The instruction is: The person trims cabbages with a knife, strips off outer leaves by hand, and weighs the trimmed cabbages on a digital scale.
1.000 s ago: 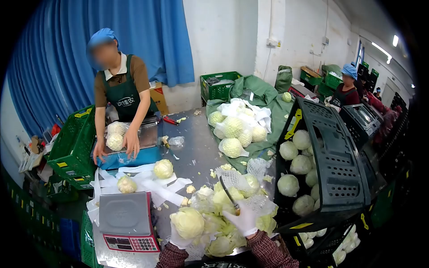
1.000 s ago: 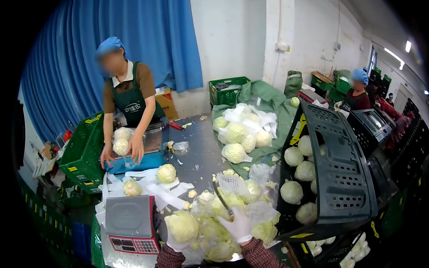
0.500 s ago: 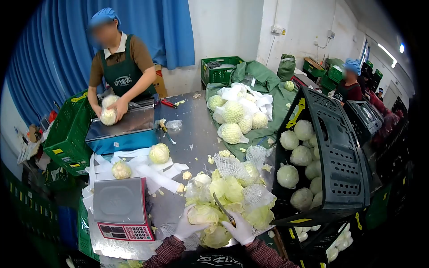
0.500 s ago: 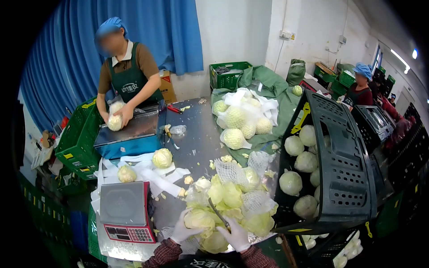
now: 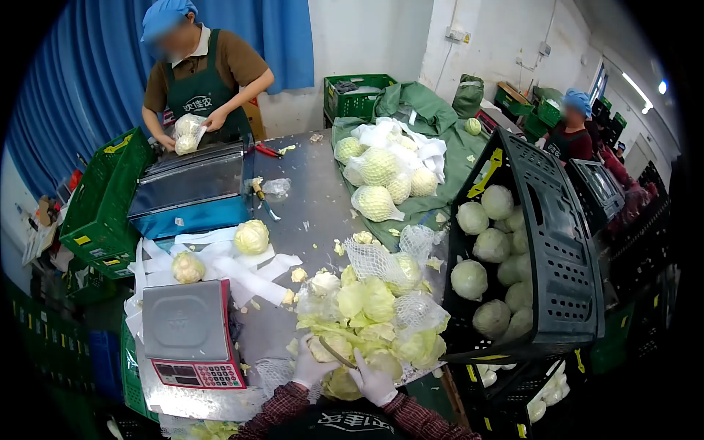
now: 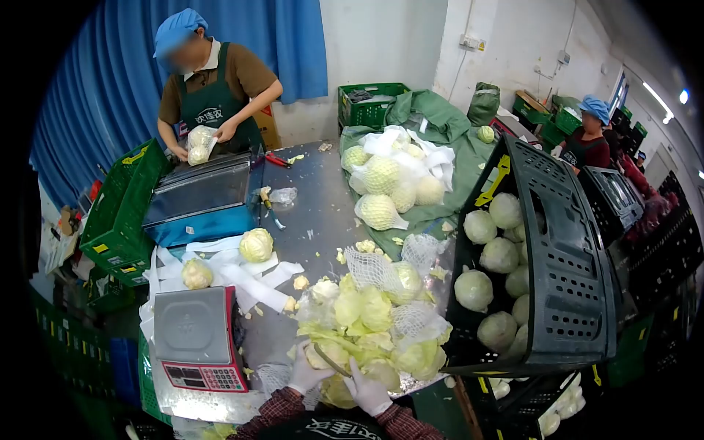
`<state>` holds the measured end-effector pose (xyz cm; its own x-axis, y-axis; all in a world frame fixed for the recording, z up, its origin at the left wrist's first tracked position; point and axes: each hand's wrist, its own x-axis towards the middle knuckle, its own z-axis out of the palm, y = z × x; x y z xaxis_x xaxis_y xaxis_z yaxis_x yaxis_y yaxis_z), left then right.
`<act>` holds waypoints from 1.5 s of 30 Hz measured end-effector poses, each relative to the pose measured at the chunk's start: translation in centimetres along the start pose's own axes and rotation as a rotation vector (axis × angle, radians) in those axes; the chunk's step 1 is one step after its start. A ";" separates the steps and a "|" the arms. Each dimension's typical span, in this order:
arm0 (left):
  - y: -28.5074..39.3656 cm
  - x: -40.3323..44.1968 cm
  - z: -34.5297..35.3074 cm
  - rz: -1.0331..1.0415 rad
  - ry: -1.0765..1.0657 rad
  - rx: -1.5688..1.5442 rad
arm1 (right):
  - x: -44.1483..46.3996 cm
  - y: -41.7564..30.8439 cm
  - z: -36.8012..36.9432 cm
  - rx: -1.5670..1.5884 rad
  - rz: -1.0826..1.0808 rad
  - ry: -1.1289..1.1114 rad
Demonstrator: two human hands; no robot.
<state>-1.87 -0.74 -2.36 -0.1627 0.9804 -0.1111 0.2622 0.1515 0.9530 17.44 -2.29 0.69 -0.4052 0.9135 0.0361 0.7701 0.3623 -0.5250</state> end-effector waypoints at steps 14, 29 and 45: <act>1.4 -0.7 -2.3 0.220 0.021 0.016 | 5.6 -3.1 -5.6 0.126 0.127 0.062; 5.5 -0.2 -8.6 -0.111 -0.200 -1.264 | 9.5 -7.1 -9.4 0.661 -0.093 0.234; 5.7 2.4 -9.3 0.128 0.144 -0.817 | 11.8 -12.4 -5.8 0.110 -0.478 0.186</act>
<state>-9.63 1.28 5.45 -0.3131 0.9497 -0.0044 -0.4758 -0.1528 0.8662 5.97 5.10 12.59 -0.5967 0.6720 0.4386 0.4603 0.7344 -0.4989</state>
